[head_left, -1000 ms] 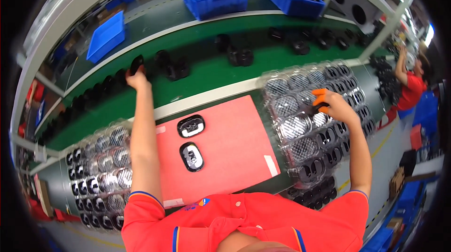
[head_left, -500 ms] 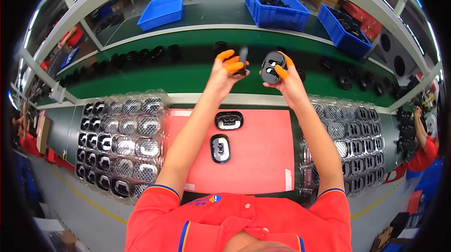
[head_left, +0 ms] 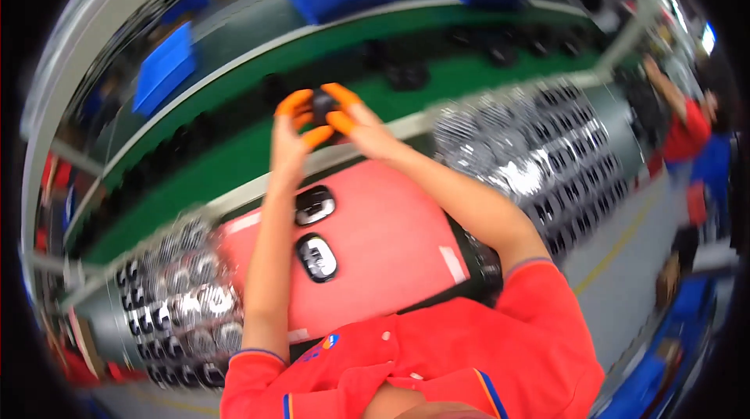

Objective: The person assembles plastic components by hand, taking them from trays and fitting them together on a production line.

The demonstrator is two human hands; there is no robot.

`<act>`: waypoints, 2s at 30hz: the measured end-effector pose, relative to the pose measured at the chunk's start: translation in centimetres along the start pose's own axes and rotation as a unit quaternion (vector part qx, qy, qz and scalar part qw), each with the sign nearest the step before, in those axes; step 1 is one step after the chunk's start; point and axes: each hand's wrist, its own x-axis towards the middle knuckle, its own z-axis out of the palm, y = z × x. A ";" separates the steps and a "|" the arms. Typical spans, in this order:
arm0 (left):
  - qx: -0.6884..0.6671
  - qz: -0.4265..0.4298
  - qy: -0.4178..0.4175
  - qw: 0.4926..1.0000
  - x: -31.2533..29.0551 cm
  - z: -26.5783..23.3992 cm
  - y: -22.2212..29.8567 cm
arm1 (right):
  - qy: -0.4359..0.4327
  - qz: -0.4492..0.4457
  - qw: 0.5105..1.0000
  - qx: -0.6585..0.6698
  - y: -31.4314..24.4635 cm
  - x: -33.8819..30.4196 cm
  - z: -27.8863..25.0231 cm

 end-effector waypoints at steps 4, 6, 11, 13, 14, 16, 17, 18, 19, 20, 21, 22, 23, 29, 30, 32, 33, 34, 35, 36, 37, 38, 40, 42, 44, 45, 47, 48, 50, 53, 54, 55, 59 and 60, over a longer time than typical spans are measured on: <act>-0.028 -0.009 -0.022 0.999 0.3 0.3 -0.3 | 0.013 0.020 0.999 0.042 -0.1 0.1 -0.5; -0.052 -0.042 -0.022 0.997 0.4 0.6 -0.3 | 0.018 0.009 1.000 0.014 -0.6 -0.3 -1.0; -0.169 -0.119 0.051 0.977 0.2 0.0 -0.6 | 0.081 0.005 0.997 0.017 -1.1 -0.7 -0.7; -0.250 -0.126 0.044 0.959 0.7 -0.8 -0.7 | 0.096 0.013 0.989 0.107 -0.8 -0.3 -1.8; -0.295 -0.134 0.055 0.944 1.0 -1.8 -1.3 | 0.102 0.022 0.975 0.197 -0.6 -0.2 -2.3; -0.339 -0.151 0.112 0.922 1.2 -4.4 -1.9 | 0.107 0.095 0.974 0.175 -4.7 -0.8 -1.3; -0.360 -0.150 0.119 0.913 1.2 -5.3 -1.9 | 0.116 0.163 0.968 0.148 -6.4 -1.3 -1.1; -0.371 -0.151 0.140 0.905 1.4 -5.7 -1.8 | 0.069 0.130 0.986 0.077 -6.5 -2.0 -1.2; -0.382 -0.153 0.162 0.897 1.7 -6.0 -1.9 | 0.023 0.116 0.991 -0.069 -6.6 -3.0 -1.5; -0.387 -0.152 0.169 0.894 1.8 -6.7 -2.0 | -0.032 0.062 0.981 -0.179 -7.5 -4.4 -1.4; -0.394 -0.148 0.179 0.889 1.9 -7.4 -2.0 | -0.077 0.017 0.969 -0.232 -7.2 -6.2 -1.0; -0.401 -0.148 0.185 0.885 1.9 -8.2 -2.0 | -0.130 0.019 0.964 -0.232 -6.7 -8.0 -0.5; -0.408 -0.148 0.193 0.880 1.9 -8.8 -2.1 | -0.208 0.004 0.932 -0.296 -8.2 -10.1 -0.3; -0.421 -0.164 0.224 0.863 2.4 -8.6 -2.2 | -0.183 -0.119 0.781 -0.586 -7.9 -18.2 -0.6; -0.428 -0.168 0.227 0.858 2.5 -8.6 -2.2 | -0.110 -0.198 0.737 -0.637 -8.4 -18.2 -1.5; -0.427 -0.167 0.229 0.859 2.5 -8.6 -2.3 | -0.127 -0.172 0.747 -0.629 -10.8 -18.2 -5.0; -0.427 -0.163 0.230 0.859 2.5 -8.4 -2.2 | -0.156 -0.115 0.748 -0.635 -12.6 -18.7 -7.2; -0.423 -0.156 0.236 0.861 2.4 -8.8 -1.9 | -0.150 -0.047 0.714 -0.682 -15.3 -18.4 -8.8; -0.419 -0.157 0.241 0.861 2.2 -9.2 -1.6 | -0.108 -0.060 0.720 -0.683 -17.3 -18.9 -10.8; -0.426 -0.152 0.240 0.859 2.1 -9.2 -1.4 | -0.090 -0.062 0.680 -0.725 -18.1 -20.1 -13.4; -0.433 -0.146 0.238 0.857 2.1 -9.3 -1.2 | -0.107 -0.006 0.634 -0.766 -19.3 -21.4 -14.9; -0.422 -0.146 0.240 0.862 2.2 -9.0 -0.8 | -0.110 0.103 0.614 -0.775 -20.3 -22.8 -15.0; -0.438 -0.159 0.232 0.854 2.5 -8.1 -0.6 | -0.121 0.139 0.593 -0.784 -19.6 -25.3 -16.2; -0.455 -0.164 0.212 0.849 2.8 -7.2 -0.3 | -0.127 0.102 0.617 -0.770 -18.9 -26.1 -17.4; -0.451 -0.171 0.223 0.847 2.5 -5.6 0.7 | -0.125 0.030 0.649 -0.750 -18.6 -25.8 -18.3; -0.446 -0.180 0.235 0.845 2.3 -5.2 1.2 | -0.117 0.025 0.650 -0.750 -19.0 -25.2 -18.5; -0.449 -0.184 0.207 0.850 2.1 -5.5 1.1 | 0.005 0.076 0.766 -0.638 -19.6 -23.0 -17.2; -0.457 -0.190 0.178 0.850 2.1 -5.1 1.1 | 0.029 0.034 0.813 -0.580 -20.0 -21.6 -16.4; -0.469 -0.202 0.111 0.853 2.1 -4.7 1.2 | 0.102 0.012 0.899 -0.425 -18.2 -18.8 -15.0; -0.464 -0.229 0.048 0.855 1.2 -4.0 1.2 | 0.146 0.154 0.934 -0.286 -16.4 -13.1 -9.4; -0.445 -0.227 0.016 0.866 1.1 -2.8 1.3 | 0.140 0.145 0.954 -0.220 -14.8 -11.6 -8.6; -0.421 -0.219 -0.017 0.880 1.0 -2.4 0.8 | 0.130 0.145 0.973 -0.127 -13.8 -10.0 -7.2; -0.141 -0.159 -0.040 0.976 -0.6 1.5 2.5 | 0.126 0.102 0.987 -0.001 -8.0 -4.2 -2.7; -0.104 -0.152 -0.036 0.982 -0.8 2.1 2.8 | 0.103 0.069 0.992 -0.010 -6.4 -3.4 -1.9</act>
